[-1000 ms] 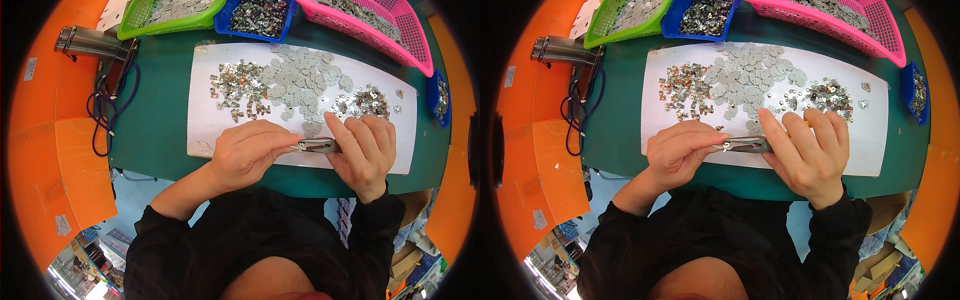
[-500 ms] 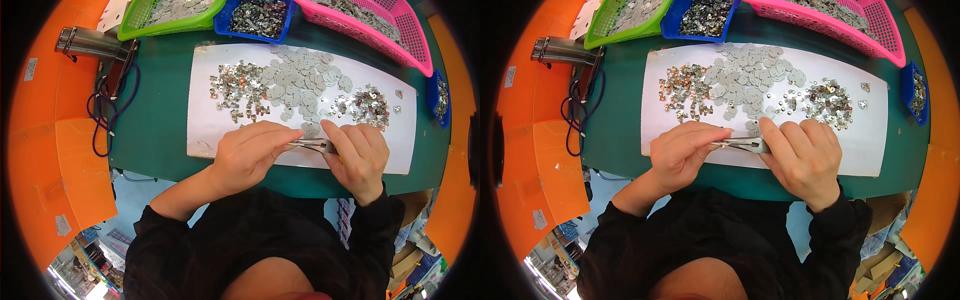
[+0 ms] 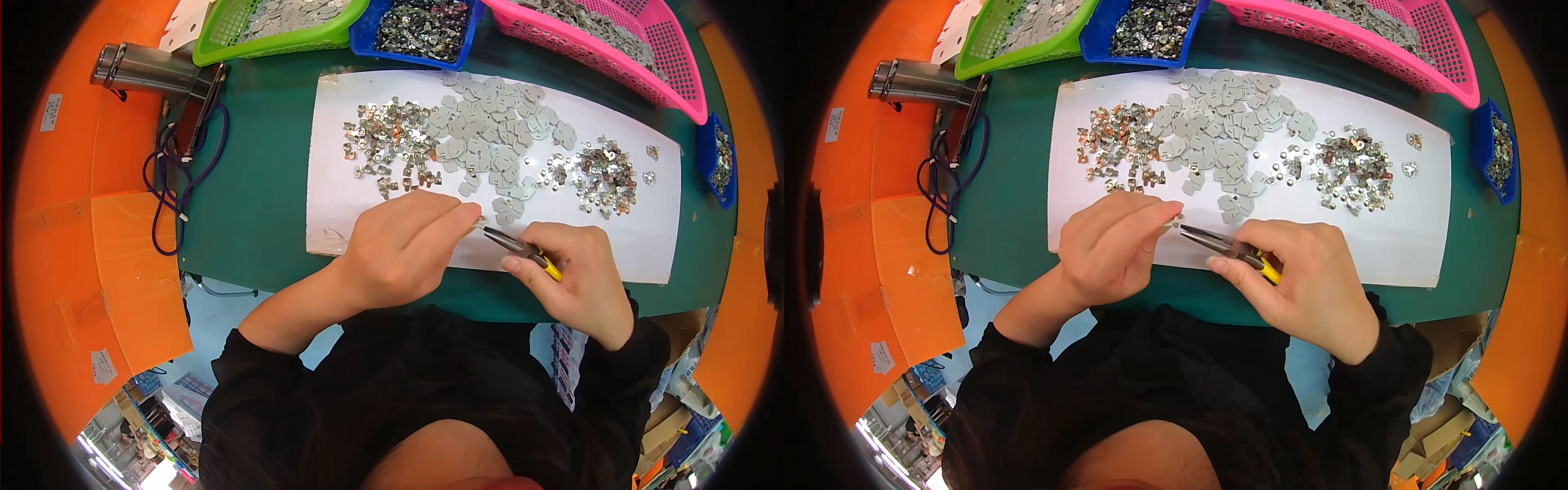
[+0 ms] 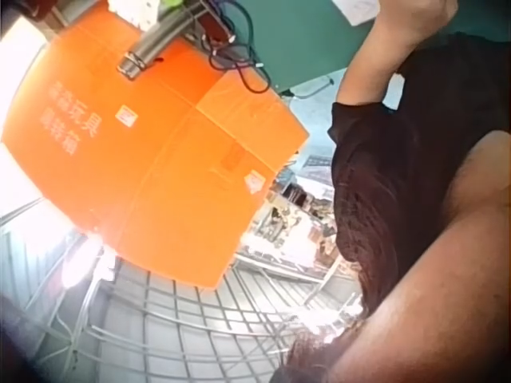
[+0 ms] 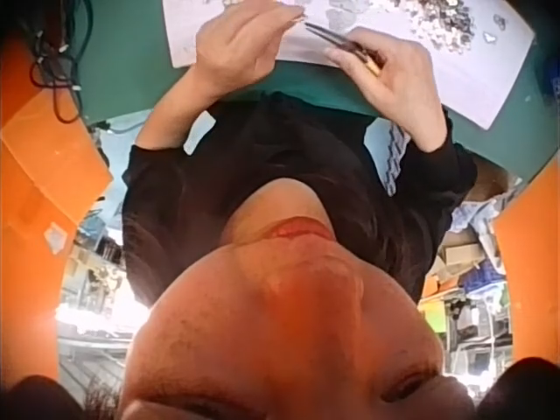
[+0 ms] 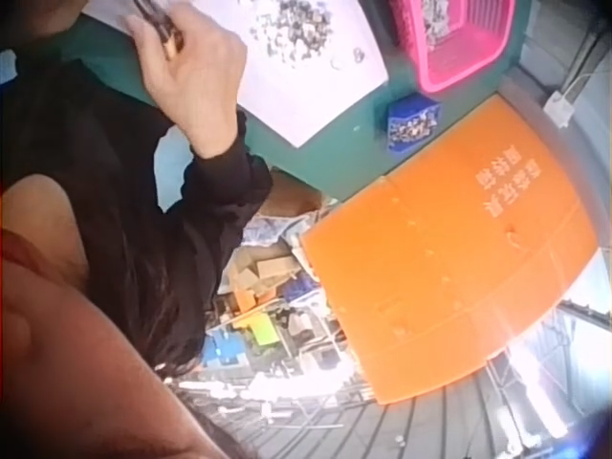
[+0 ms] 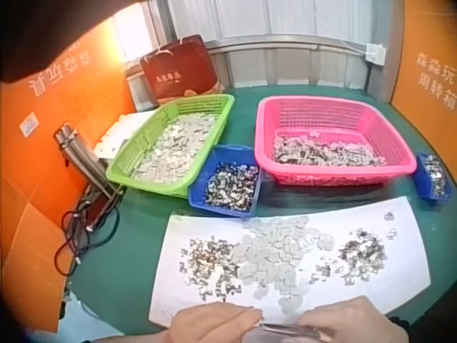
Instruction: Assembling or cleaning small metallic components using pliers at a factory workbench.
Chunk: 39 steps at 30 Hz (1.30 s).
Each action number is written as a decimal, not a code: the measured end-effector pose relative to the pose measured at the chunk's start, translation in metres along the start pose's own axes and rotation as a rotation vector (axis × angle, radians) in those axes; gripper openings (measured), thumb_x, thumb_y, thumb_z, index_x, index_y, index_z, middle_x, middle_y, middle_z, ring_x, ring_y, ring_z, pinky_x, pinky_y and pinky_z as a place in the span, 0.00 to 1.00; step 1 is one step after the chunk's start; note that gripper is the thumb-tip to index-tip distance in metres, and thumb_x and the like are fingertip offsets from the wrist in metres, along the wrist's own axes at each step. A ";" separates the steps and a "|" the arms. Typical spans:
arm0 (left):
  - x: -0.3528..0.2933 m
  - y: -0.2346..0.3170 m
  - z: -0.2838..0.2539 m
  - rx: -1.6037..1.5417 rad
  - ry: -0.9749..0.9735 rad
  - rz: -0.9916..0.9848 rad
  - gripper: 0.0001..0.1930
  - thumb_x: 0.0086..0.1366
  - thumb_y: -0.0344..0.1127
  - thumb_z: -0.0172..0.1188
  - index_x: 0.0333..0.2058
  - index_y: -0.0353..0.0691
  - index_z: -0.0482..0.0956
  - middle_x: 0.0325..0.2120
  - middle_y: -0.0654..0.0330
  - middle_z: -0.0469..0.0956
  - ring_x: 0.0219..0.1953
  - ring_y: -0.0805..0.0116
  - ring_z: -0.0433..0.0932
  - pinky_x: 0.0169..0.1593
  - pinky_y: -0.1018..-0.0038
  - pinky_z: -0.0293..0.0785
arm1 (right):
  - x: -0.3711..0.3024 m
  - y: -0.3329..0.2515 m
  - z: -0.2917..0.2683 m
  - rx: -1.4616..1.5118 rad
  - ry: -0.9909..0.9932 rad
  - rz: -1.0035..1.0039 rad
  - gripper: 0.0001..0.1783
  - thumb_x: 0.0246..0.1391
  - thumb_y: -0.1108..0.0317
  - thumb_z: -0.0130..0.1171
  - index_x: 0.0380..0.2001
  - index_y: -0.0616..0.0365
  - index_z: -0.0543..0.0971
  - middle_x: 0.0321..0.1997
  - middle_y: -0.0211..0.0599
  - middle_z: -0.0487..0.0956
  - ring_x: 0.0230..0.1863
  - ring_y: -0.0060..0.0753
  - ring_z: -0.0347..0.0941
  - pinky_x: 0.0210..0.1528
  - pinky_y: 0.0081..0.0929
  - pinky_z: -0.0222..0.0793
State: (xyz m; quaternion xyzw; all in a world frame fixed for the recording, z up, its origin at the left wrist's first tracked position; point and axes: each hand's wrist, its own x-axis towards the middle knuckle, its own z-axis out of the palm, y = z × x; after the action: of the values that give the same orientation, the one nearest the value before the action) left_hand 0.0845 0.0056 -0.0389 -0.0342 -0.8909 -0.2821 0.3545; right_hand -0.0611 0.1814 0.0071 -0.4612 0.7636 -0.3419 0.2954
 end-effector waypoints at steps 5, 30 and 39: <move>0.003 -0.003 -0.002 0.115 -0.045 0.136 0.18 0.43 0.15 0.59 0.37 0.28 0.81 0.27 0.53 0.79 0.25 0.59 0.80 0.27 0.72 0.78 | 0.002 0.002 -0.009 0.118 -0.140 0.070 0.12 0.52 0.65 0.66 0.27 0.64 0.79 0.17 0.39 0.73 0.19 0.29 0.65 0.25 0.25 0.61; 0.017 -0.006 -0.013 -0.205 -0.202 -0.004 0.10 0.52 0.17 0.61 0.35 0.31 0.79 0.24 0.54 0.77 0.22 0.59 0.77 0.25 0.73 0.73 | 0.006 0.017 0.000 -0.205 0.077 -0.285 0.11 0.43 0.67 0.71 0.29 0.60 0.80 0.22 0.38 0.77 0.23 0.42 0.73 0.25 0.31 0.65; 0.013 0.005 -0.006 -0.324 -0.184 -0.346 0.03 0.65 0.22 0.57 0.33 0.33 0.79 0.23 0.58 0.77 0.23 0.70 0.77 0.27 0.78 0.71 | 0.005 0.011 -0.002 -0.101 0.069 -0.184 0.14 0.46 0.64 0.69 0.28 0.62 0.78 0.22 0.41 0.74 0.24 0.43 0.71 0.27 0.31 0.64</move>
State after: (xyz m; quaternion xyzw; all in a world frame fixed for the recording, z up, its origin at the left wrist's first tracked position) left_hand 0.0799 0.0050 -0.0243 0.0367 -0.8550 -0.4734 0.2085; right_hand -0.0698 0.1811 -0.0008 -0.5315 0.7443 -0.3442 0.2124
